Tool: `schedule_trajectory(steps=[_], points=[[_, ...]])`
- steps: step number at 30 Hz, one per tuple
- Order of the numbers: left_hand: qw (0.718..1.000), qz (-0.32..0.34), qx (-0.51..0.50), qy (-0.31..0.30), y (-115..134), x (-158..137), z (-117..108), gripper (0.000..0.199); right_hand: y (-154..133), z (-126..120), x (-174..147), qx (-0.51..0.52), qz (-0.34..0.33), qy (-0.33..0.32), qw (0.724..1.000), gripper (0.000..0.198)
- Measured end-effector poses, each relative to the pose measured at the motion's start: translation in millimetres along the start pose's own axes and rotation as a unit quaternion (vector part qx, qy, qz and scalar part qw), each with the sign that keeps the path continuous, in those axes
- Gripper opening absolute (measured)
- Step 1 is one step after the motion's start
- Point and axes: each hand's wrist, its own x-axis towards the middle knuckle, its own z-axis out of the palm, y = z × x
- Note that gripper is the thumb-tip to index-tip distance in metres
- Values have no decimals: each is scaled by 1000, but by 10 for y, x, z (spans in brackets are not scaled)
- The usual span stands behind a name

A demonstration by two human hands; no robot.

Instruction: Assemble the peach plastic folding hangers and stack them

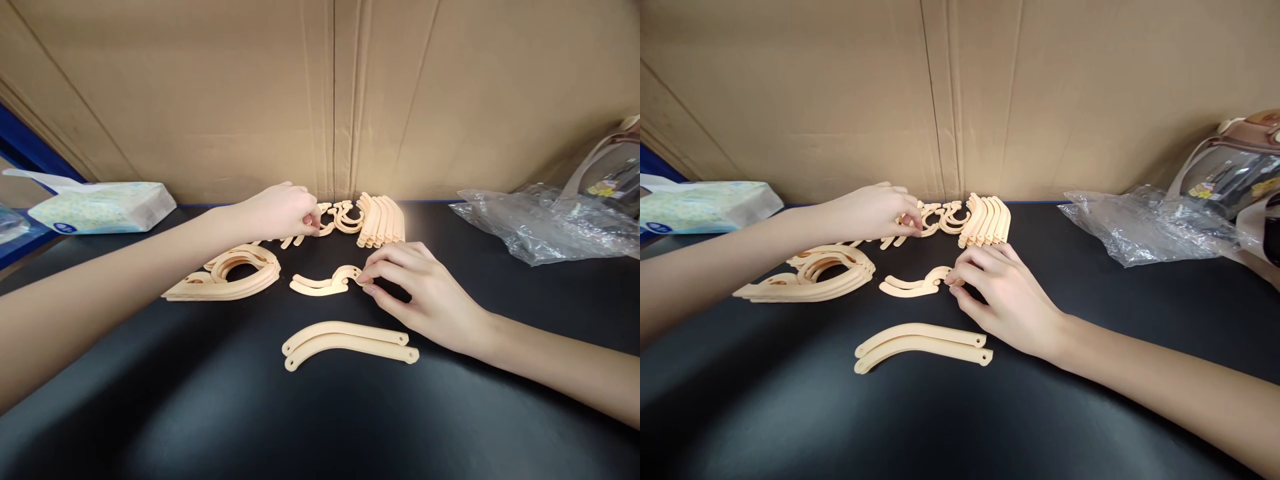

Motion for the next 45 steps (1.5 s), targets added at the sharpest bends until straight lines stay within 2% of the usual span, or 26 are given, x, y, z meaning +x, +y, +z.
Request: schedule_trajectory(steps=[7,10,13,16,18,20,26,29,32,35,38,42,45], points=[[999,11,-34,36,44,-38,-37,18,-11,-4,-2,2,-1,-1,1000,11],[996,30,-46,76,170,-126,-109,20,-14,-8,3,22,9,10,1000,10],[989,64,-50,121,384,-276,-197,19,4,-15,20,74,50,38,995,10],[983,110,-63,132,634,-449,-256,20,33,-22,42,153,104,70,980,14],[974,139,-68,168,786,-551,-270,19,44,-29,53,202,135,72,967,21],[969,161,-60,176,909,-629,-269,21,47,-35,61,236,153,67,957,28],[957,206,46,198,1060,-763,-205,29,59,-42,75,314,204,35,927,32],[957,202,96,184,1052,-809,-161,24,60,-48,80,323,205,30,924,29],[960,169,130,183,1015,-855,-130,18,53,-58,80,336,197,35,920,25],[962,135,148,185,959,-913,-105,24,48,-67,73,339,186,23,922,22],[960,120,161,193,913,-979,-73,34,39,-72,67,327,165,-16,930,22],[958,122,170,196,912,-1050,-41,32,18,-79,71,277,109,-51,953,17],[964,105,142,199,944,-1101,-46,27,18,-83,81,274,124,-52,952,17]])
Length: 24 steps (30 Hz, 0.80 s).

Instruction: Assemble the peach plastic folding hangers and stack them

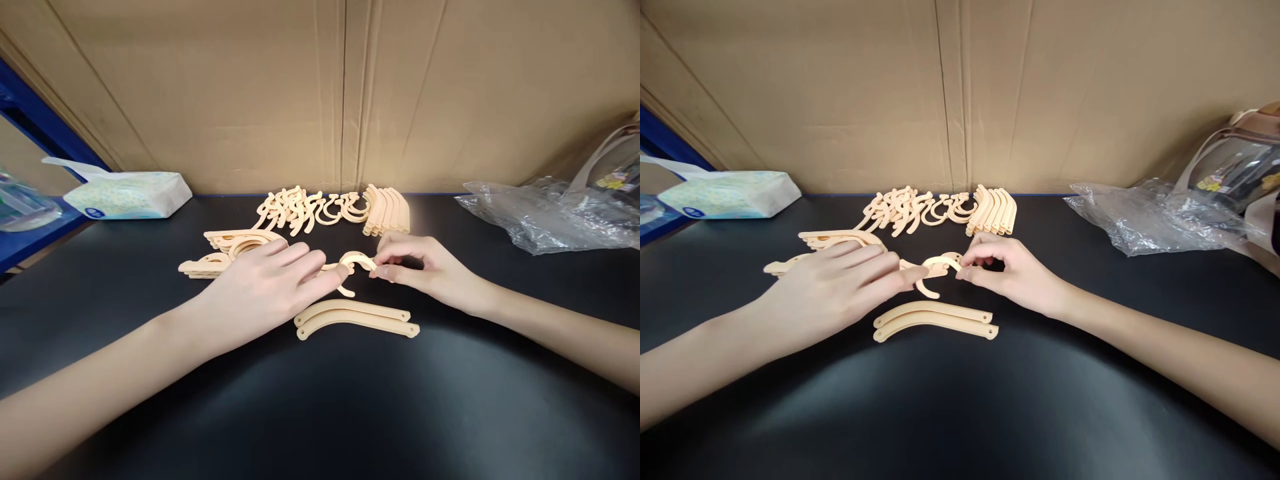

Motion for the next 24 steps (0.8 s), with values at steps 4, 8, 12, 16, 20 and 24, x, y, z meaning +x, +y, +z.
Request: schedule_trajectory(steps=[4,8,12,16,20,24], points=[[985,-81,-151,11,34,-67,-43,15,24,-15,18,72,75,4,995,19],[960,-72,-269,-15,42,-138,-23,17,52,-11,20,116,91,16,989,19],[944,-61,-321,-42,59,-168,31,16,47,4,14,153,92,-5,984,14],[936,-60,-341,-64,88,-181,68,19,19,7,28,165,91,-21,982,11],[934,-60,-346,-72,113,-194,85,21,29,8,41,150,83,-16,985,11],[934,-59,-343,-77,123,-194,78,23,49,14,37,136,81,-4,987,11]])
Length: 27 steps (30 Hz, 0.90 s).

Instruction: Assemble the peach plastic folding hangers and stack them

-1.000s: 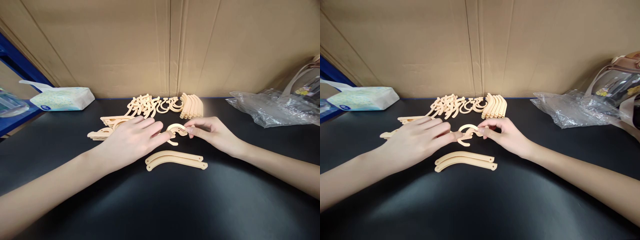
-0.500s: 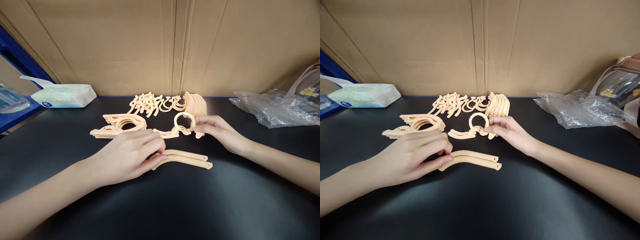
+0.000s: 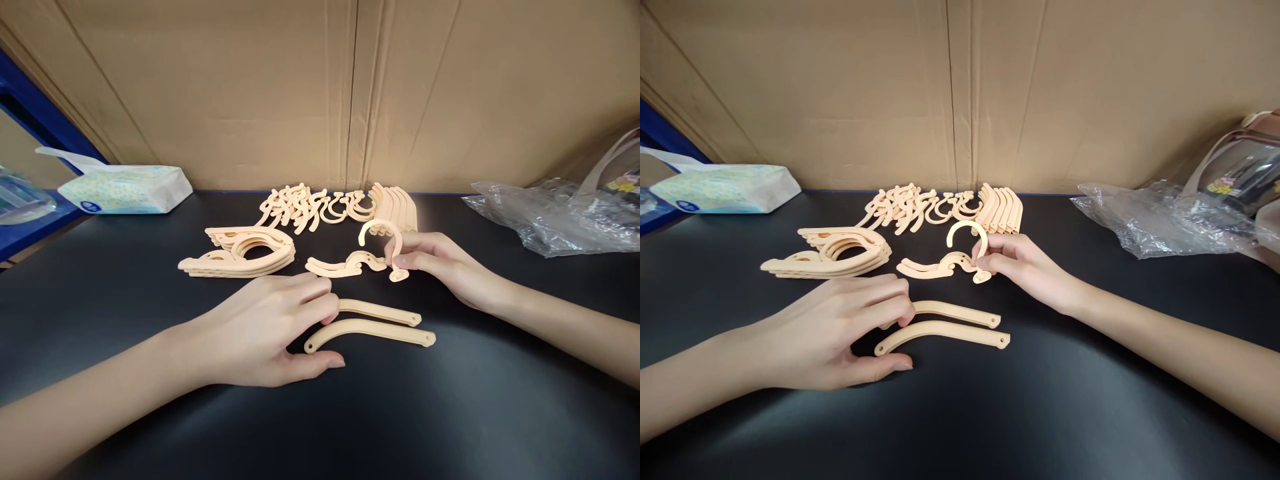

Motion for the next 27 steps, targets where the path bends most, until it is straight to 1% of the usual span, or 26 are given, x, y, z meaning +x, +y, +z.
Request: schedule_trajectory(steps=[3,6,8,11,13,14,16,18,20,22,25,26,27], points=[[1000,-7,-1,-14,16,5,2,22,-5,6,-7,10,1,-7,1000,11],[1000,3,-2,-7,32,9,27,20,-15,9,-9,17,3,-14,1000,11],[1000,17,10,13,41,9,48,17,-16,7,-7,17,3,-16,1000,12],[997,23,39,65,47,9,54,14,-5,-1,-2,16,4,-15,1000,11],[994,3,29,101,43,13,29,13,7,-7,-2,15,1,-12,1000,10],[993,-18,4,115,39,16,8,12,14,-10,-2,15,0,-12,1000,11],[983,-77,-83,141,27,27,-43,11,25,-15,-4,15,-4,-11,1000,11],[954,-149,-198,167,15,43,-96,11,32,-18,-5,18,-8,-13,1000,11],[909,-202,-311,189,3,59,-140,16,35,-20,-4,21,-13,-15,1000,12],[860,-233,-407,204,-8,70,-168,21,37,-20,-3,22,-13,-16,1000,11],[792,-272,-504,212,-19,70,-190,22,45,-16,-2,26,-5,-15,1000,8],[777,-286,-520,211,-20,68,-197,21,49,-14,-3,28,-2,-14,1000,6],[767,-297,-529,209,-19,66,-204,21,52,-11,-4,30,-1,-12,999,4]])
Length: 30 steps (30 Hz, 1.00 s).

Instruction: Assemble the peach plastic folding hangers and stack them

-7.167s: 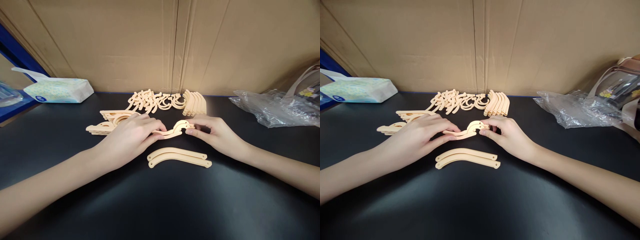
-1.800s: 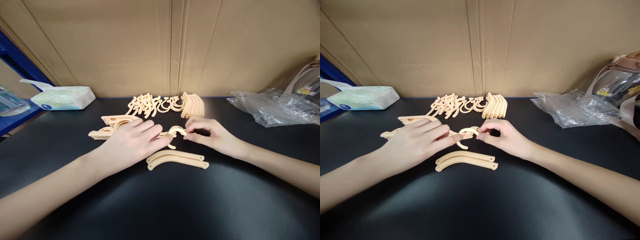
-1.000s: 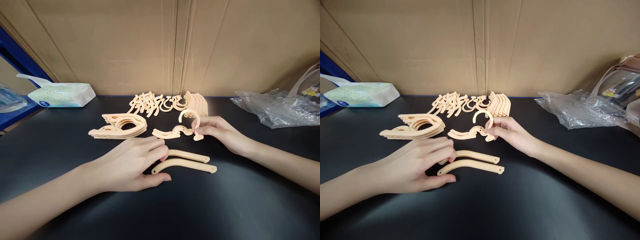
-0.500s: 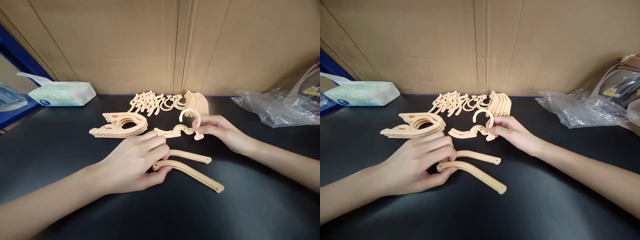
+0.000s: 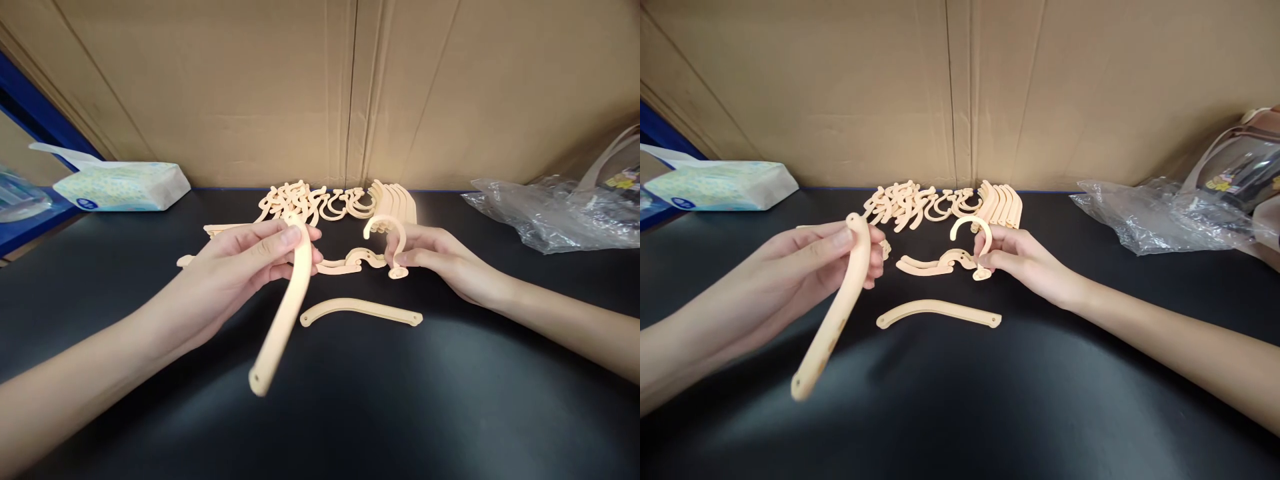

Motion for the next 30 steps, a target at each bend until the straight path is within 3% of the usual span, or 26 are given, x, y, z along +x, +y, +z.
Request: schedule_trajectory(steps=[2,5,8,14,19,24,30], points=[[1000,-11,17,3,16,-8,0,23,2,4,-4,9,2,6,1000,5],[990,12,139,-14,26,-28,22,37,-10,9,-8,26,13,15,999,11],[955,58,290,-25,-12,-56,64,44,-31,13,-9,40,22,17,999,17],[881,164,436,-87,-169,-78,139,24,-56,14,-1,41,23,-1,999,17],[860,185,464,-106,-239,-65,158,25,-64,18,3,59,19,-13,998,10],[864,183,455,-115,-258,-55,164,33,-99,105,-40,92,37,33,995,15],[866,199,443,-119,-247,-66,185,32,-118,195,-108,120,61,-17,991,18]])
